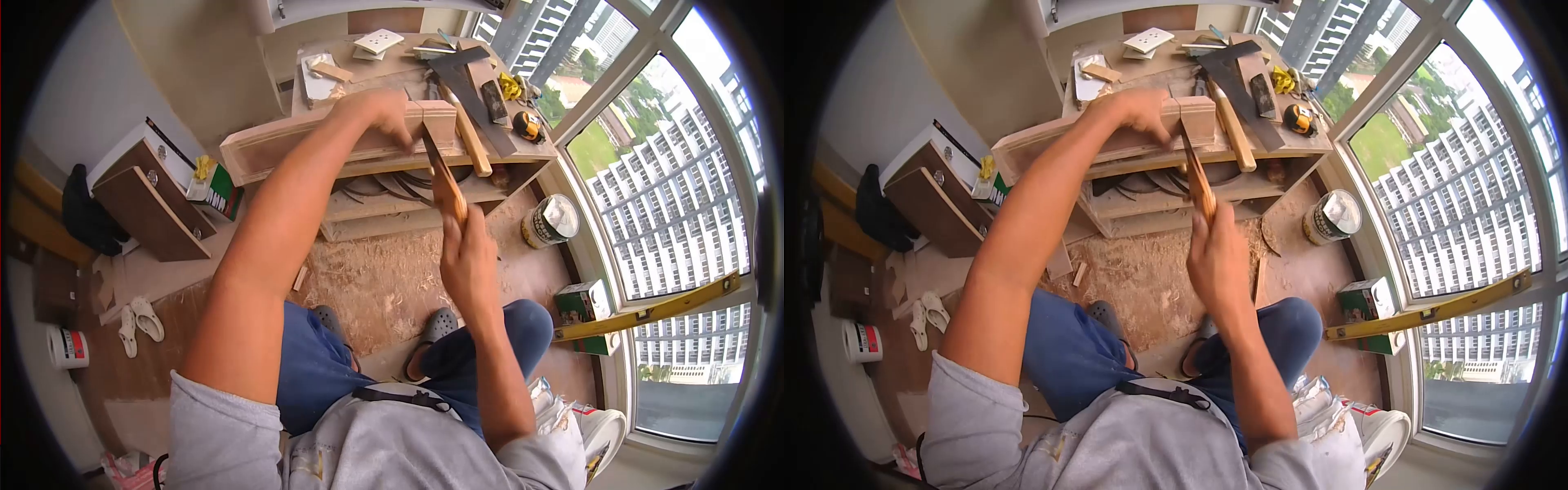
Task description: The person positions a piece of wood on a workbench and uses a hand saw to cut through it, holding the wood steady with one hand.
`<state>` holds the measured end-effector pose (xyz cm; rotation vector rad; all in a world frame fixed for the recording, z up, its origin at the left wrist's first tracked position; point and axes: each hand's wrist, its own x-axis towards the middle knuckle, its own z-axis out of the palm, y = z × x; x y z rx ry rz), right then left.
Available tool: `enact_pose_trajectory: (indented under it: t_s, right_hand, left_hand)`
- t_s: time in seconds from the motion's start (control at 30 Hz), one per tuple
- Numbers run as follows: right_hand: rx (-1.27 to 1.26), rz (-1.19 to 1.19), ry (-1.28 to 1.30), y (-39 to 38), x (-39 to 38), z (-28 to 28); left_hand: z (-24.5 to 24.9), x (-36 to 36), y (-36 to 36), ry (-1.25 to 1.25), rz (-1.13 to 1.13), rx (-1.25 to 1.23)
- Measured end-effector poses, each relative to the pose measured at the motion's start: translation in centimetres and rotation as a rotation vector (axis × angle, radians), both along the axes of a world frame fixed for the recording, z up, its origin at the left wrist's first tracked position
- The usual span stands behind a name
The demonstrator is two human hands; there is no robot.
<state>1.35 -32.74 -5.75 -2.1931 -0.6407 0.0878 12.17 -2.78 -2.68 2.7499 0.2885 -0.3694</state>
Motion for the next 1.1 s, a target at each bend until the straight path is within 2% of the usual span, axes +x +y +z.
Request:
enact_pose_trajectory:
  t_s: [0.07,0.17,0.23,0.3,0.37,0.47,0.63,0.73,0.8,0.9,0.97,1.03,1.1]
  right_hand:
    - [0.014,0.004,0.051,-4.6,-3.6,1.5]
    - [-0.044,0.022,0.093,-6.3,-3.6,1.7]
    - [-0.102,0.007,0.083,-2.0,0.2,0.0]
    - [-0.032,0.069,-0.053,3.9,5.4,-1.2]
    - [-0.025,0.052,-0.121,5.6,6.2,-1.1]
    - [-0.012,0.052,-0.093,3.8,4.5,-0.1]
    - [-0.061,0.055,0.102,-7.8,-4.4,-0.6]
    - [-0.093,0.042,0.068,-3.8,-0.9,-2.1]
    - [-0.018,0.053,-0.041,2.6,4.1,-2.7]
    - [-0.041,0.059,-0.100,5.0,5.7,-1.1]
    - [-0.016,0.072,-0.083,4.0,5.0,-0.7]
    - [-0.101,0.052,0.055,-1.0,1.2,0.2]
    - [-0.027,0.090,-0.042,-6.4,-2.9,-1.6]
  left_hand:
    - [0.5,-0.5,-0.8,0.003,0.004,0.011]
    - [0.4,-0.8,-0.9,-0.013,0.005,0.038]
    - [0.8,-1.0,-0.9,-0.047,-0.003,0.052]
    - [0.9,-1.6,-1.4,-0.058,-0.030,0.039]
    - [1.2,-1.2,-1.0,-0.077,-0.042,0.068]
    - [0.9,-1.6,-1.4,-0.079,-0.023,0.058]
    - [0.5,-0.9,-0.6,-0.066,-0.007,0.009]
    - [0.1,-0.6,-0.4,-0.054,-0.021,0.059]
    - [0.5,-0.8,-0.5,-0.068,-0.080,0.033]
    - [0.8,-0.8,-0.6,-0.086,-0.106,0.026]
    - [0.3,-1.4,-0.9,-0.056,-0.086,0.001]
    - [1.4,-0.8,-0.5,-0.054,-0.066,-0.012]
    - [0.6,-0.8,-0.6,-0.065,-0.040,0.016]
